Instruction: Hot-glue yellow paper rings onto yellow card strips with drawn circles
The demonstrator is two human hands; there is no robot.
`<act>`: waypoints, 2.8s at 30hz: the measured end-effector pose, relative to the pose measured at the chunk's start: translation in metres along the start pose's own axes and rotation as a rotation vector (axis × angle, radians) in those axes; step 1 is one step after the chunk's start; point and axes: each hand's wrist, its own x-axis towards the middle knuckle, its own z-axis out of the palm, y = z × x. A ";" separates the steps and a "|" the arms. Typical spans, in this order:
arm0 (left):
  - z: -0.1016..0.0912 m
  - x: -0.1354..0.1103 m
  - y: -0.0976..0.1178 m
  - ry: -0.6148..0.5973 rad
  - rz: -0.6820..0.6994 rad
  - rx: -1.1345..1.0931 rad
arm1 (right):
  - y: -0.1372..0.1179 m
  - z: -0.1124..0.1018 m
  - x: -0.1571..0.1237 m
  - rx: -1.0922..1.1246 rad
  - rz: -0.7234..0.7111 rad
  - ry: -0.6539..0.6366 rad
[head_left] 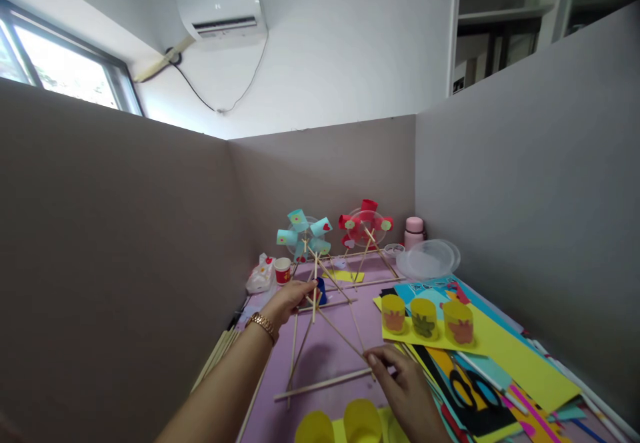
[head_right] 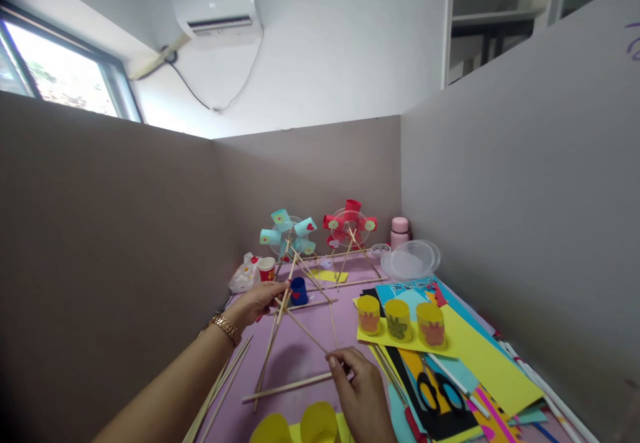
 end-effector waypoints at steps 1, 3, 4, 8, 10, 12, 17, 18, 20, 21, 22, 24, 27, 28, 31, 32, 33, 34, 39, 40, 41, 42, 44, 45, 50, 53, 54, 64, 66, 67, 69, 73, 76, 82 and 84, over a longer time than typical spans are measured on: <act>0.000 0.000 0.000 0.001 0.002 -0.001 | 0.000 0.000 0.000 0.003 0.002 0.005; 0.000 0.000 -0.001 0.006 0.007 -0.003 | 0.000 0.000 0.000 0.008 0.001 0.011; 0.001 0.000 -0.001 0.009 0.010 -0.004 | 0.000 0.000 0.000 0.009 -0.001 0.013; 0.001 -0.001 0.000 0.021 0.025 -0.005 | 0.001 0.000 0.000 0.010 -0.006 0.017; 0.002 -0.002 0.001 0.027 0.031 -0.002 | 0.002 0.000 0.000 0.004 -0.010 0.015; 0.003 -0.003 0.000 0.032 0.039 0.001 | 0.002 0.000 0.001 0.000 -0.012 0.012; 0.004 -0.005 -0.001 0.034 0.064 0.004 | 0.002 0.000 0.000 0.000 -0.006 0.006; 0.005 -0.005 -0.001 0.033 0.069 0.006 | 0.002 0.000 0.000 0.001 -0.006 0.006; 0.005 -0.005 -0.001 0.032 0.081 0.009 | 0.003 0.000 -0.001 0.001 -0.006 0.008; 0.006 -0.005 -0.002 0.034 0.086 0.013 | 0.004 0.000 -0.001 0.000 -0.006 0.008; 0.006 -0.005 -0.002 0.036 0.091 0.017 | 0.004 -0.001 -0.001 -0.003 -0.005 0.007; 0.005 -0.003 -0.002 0.051 0.104 0.029 | 0.005 -0.002 -0.002 -0.015 -0.003 0.005; 0.000 0.001 -0.001 0.122 0.171 0.047 | 0.005 -0.003 -0.001 -0.028 -0.003 0.002; -0.003 0.003 0.000 0.163 0.214 0.054 | 0.005 -0.003 -0.001 -0.030 -0.004 0.004; -0.010 0.010 0.005 0.267 0.369 0.104 | 0.007 -0.002 -0.001 -0.025 -0.012 0.017; -0.012 0.013 0.007 0.277 0.413 0.135 | 0.007 -0.001 -0.001 -0.022 -0.014 0.021; -0.014 0.016 0.008 0.273 0.450 0.173 | 0.008 -0.001 -0.001 -0.019 -0.014 0.021; -0.015 0.019 0.008 0.260 0.482 0.214 | 0.009 0.000 -0.001 -0.019 -0.014 0.021; -0.012 0.030 0.001 0.210 0.584 0.373 | 0.014 0.000 0.000 -0.033 -0.005 0.017; -0.010 0.032 -0.001 0.206 0.598 0.386 | 0.014 -0.001 0.000 -0.040 -0.001 0.017; -0.009 0.033 -0.003 0.204 0.611 0.395 | 0.015 -0.001 0.000 -0.046 0.004 0.014; -0.008 0.033 -0.004 0.202 0.623 0.403 | 0.015 -0.001 0.000 -0.051 0.010 0.010; -0.007 0.034 -0.006 0.201 0.638 0.415 | 0.014 -0.001 0.000 -0.051 0.018 0.001; -0.007 0.034 -0.007 0.200 0.642 0.421 | 0.014 -0.001 0.000 -0.047 0.017 -0.001; -0.008 0.035 -0.007 0.204 0.641 0.443 | 0.010 0.001 0.000 -0.021 0.003 0.014; -0.008 0.037 -0.008 0.202 0.627 0.446 | 0.009 0.001 0.001 -0.019 -0.017 0.044; -0.008 0.037 -0.008 0.202 0.625 0.446 | 0.009 0.000 0.001 -0.016 -0.024 0.052; -0.006 0.034 -0.006 0.200 0.579 0.442 | 0.011 -0.001 -0.001 -0.027 0.008 0.015; -0.005 0.033 -0.005 0.196 0.568 0.436 | 0.011 -0.001 -0.001 -0.025 0.017 0.011; -0.005 0.032 -0.005 0.194 0.559 0.433 | 0.011 -0.001 -0.001 -0.023 0.017 0.010; -0.004 0.031 -0.006 0.189 0.537 0.429 | 0.011 -0.001 0.000 -0.020 0.017 0.006; -0.005 0.030 -0.006 0.184 0.510 0.422 | 0.010 -0.002 0.000 -0.022 0.023 -0.009; -0.005 0.028 -0.005 0.182 0.506 0.421 | 0.010 -0.002 0.000 -0.028 0.028 -0.013; -0.005 0.026 -0.004 0.182 0.505 0.466 | 0.010 -0.002 -0.001 -0.018 0.033 -0.020; -0.006 0.026 -0.003 0.191 0.506 0.488 | 0.011 -0.003 -0.001 -0.011 0.037 -0.020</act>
